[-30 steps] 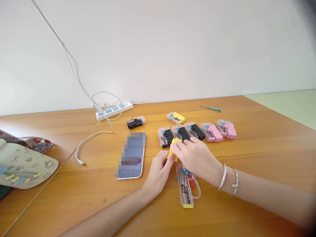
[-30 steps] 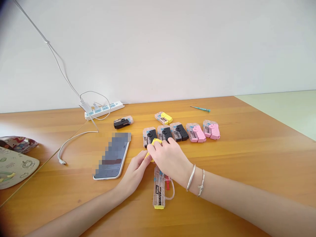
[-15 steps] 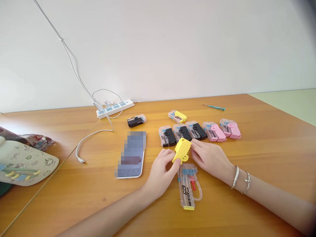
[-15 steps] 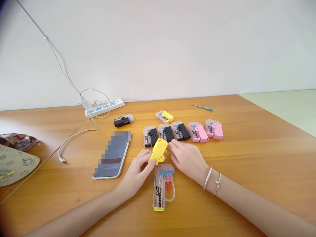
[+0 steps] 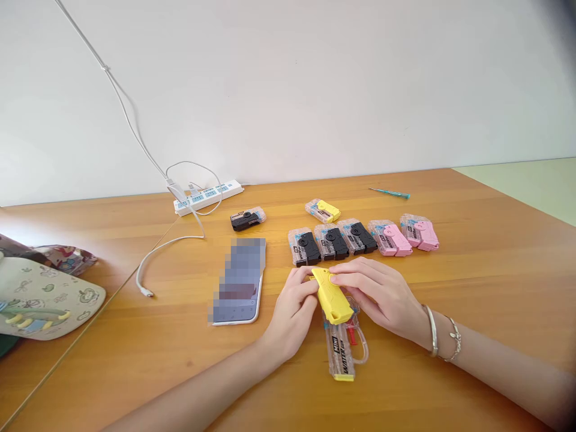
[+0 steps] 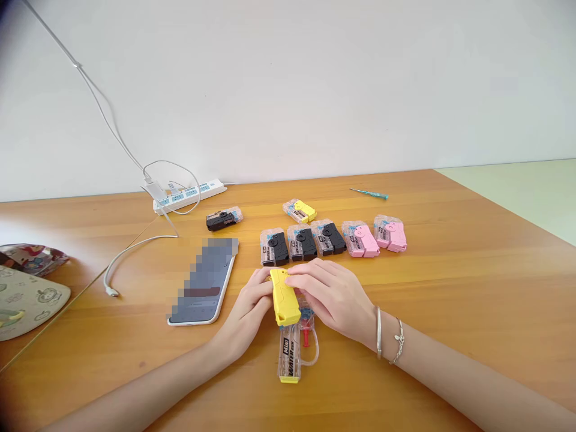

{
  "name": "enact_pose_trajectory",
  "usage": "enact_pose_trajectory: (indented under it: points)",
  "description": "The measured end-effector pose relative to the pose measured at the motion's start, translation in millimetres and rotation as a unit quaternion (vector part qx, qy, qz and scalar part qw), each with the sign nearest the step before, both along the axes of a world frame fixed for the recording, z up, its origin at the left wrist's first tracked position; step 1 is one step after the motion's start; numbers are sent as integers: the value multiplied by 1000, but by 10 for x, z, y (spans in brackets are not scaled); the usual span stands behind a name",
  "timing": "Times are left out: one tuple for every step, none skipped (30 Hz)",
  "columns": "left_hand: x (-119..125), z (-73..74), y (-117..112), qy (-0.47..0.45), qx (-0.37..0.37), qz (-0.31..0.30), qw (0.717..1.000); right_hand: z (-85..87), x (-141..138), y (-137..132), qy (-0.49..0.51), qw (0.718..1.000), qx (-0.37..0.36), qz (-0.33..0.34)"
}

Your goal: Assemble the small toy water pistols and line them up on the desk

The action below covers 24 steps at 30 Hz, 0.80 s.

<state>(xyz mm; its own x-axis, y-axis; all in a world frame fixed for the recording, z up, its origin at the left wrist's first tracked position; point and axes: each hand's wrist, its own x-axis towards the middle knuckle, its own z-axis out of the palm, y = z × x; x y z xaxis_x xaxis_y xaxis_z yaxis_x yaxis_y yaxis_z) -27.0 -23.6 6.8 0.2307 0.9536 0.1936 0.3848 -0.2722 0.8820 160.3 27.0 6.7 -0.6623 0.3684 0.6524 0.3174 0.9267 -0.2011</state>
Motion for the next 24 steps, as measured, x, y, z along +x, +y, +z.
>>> enact_pose_trajectory:
  points:
    - [-4,6,-4,-7,-3,0,1000,3,-1,-1,0,1000,6,3]
    - [-7,12,-9,-15,-5,-3,1000,6,-4,-3,1,1000,11,3]
    - [-10,17,-14,-21,-6,-7,1000,9,-7,-6,3,1000,17,3]
    - [-12,21,-18,-27,-7,-11,1000,11,-12,-11,4,1000,25,3]
    - [-12,23,-21,-30,-9,-14,999,12,-16,-16,5,999,33,1]
    - [-12,23,-21,-30,-12,-15,999,13,-22,-21,4,999,41,0]
    - [-10,19,-20,-30,-16,-16,999,15,-29,-27,2,999,48,-3]
    - [-7,12,-16,-30,-21,-15,999,19,-36,-35,-2,999,54,-7]
    - [-5,2,-12,-32,-26,-13,999,27,-45,-44,-8,998,58,-15]
    - [-2,-10,-7,-35,-30,-12,999,39,-56,-55,-17,998,63,-25]
    - [0,-24,-1,-39,-32,-12,999,56,-67,-69,-30,997,67,-38]
    - [2,-38,3,-41,-33,-10,999,76,-79,-86,-46,995,72,-53]
    - [3,-51,8,-42,-32,-8,999,99,-93,-105,-65,992,76,-71]
    - [3,-63,11,-41,-30,-6,999,121,-107,-126,-85,989,79,-90]
    - [4,-72,14,-39,-28,-5,999,141,-122,-148,-105,985,81,-111]
    - [5,-76,15,-35,-26,-4,999,157,-137,-171,-126,980,85,-132]
    - [7,-78,17,-30,-24,-3,999,167,-153,-193,-145,974,89,-152]
    - [11,-75,17,-25,-24,-1,999,171,-171,-214,-161,968,96,-168]
    - [15,-71,18,-21,-25,2,999,169,-188,-232,-175,962,108,-180]
    - [20,-65,18,-18,-26,6,999,164,-206,-248,-184,957,123,-187]
    - [24,-58,19,-17,-28,8,999,155,-224,-261,-189,953,139,-192]
    - [28,-53,21,-16,-29,10,999,145,-241,-271,-189,950,155,-195]
    - [31,-50,22,-15,-30,11,999,135,-257,-278,-188,947,170,-198]
    - [32,-49,24,-14,-31,11,999,125,-271,-283,-186,944,185,-201]
